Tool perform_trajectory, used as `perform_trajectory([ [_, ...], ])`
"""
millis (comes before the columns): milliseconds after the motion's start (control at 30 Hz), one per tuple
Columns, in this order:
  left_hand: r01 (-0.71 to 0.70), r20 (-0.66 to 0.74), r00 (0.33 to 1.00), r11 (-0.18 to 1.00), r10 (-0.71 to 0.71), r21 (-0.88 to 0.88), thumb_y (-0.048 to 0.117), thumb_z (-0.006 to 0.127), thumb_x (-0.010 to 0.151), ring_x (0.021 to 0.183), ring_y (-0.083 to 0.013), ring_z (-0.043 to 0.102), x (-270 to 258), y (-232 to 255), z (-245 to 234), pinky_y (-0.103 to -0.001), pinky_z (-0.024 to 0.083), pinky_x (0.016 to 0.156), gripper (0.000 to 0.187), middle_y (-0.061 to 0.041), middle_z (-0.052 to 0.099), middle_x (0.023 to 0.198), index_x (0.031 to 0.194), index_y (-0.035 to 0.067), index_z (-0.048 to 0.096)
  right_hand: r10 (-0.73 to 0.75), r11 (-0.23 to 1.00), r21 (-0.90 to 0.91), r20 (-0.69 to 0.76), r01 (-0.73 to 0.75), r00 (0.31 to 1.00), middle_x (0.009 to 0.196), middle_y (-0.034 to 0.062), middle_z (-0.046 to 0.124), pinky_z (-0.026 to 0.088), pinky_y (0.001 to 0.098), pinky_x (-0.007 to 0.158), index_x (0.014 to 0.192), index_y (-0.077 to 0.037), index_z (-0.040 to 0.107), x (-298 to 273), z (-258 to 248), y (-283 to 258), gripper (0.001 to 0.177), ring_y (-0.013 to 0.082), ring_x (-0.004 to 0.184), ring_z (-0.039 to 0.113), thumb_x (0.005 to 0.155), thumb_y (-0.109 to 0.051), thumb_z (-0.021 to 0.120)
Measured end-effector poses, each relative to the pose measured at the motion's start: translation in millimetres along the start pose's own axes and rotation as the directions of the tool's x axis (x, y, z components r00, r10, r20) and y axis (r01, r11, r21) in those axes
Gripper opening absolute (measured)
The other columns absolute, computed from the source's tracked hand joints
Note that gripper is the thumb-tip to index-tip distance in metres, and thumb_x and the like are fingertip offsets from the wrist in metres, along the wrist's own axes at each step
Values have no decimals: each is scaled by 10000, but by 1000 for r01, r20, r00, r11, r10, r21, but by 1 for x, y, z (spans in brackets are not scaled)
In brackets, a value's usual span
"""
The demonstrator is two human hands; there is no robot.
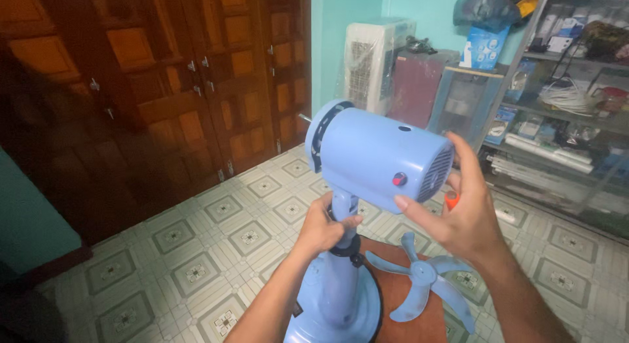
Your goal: The person disassembles a blue pedestal fan by removing the front grille, unscrewing the blade hub, detaching the fan blades, and removing the rear grille and motor housing cover. The parts are placed on the table.
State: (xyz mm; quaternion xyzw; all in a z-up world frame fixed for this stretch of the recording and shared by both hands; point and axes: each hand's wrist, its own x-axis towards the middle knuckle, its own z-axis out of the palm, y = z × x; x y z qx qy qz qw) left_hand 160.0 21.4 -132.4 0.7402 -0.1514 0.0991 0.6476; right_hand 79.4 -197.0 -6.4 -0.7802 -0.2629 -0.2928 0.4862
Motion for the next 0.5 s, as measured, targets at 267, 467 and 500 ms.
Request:
perform_trajectory([
  [267, 119, -250, 966, 976, -72, 180, 244, 888, 692, 764, -240, 732, -14, 24, 13, -376, 568, 727, 407, -134, 767, 848, 1002, 39, 721, 135, 968, 190, 148, -162, 980, 1524, 252, 449, 532, 430, 986, 1602, 34, 246, 29, -25, 40, 1008, 339, 1289, 585, 767, -171, 773],
  [467, 221, -368, 920, 953, -134, 207, 278, 910, 675, 838, -325, 744, -21, 42, 26, -433, 558, 786, 445, -175, 766, 875, 997, 39, 717, 262, 949, 132, 181, -287, 948, 1505, 202, 482, 486, 424, 1029, 1578, -37, 255, 39, -24, 51, 1066, 305, 1335, 546, 683, -108, 830],
  [500, 227, -369, 918, 954, -142, 197, 275, 905, 679, 835, -323, 747, -22, 44, 25, -432, 561, 784, 441, -175, 767, 871, 997, 36, 714, 250, 945, 159, 212, -285, 945, 1499, 203, 501, 489, 418, 1036, 1578, -34, 281, 42, -25, 51, 1046, 301, 1337, 553, 687, -105, 824],
])
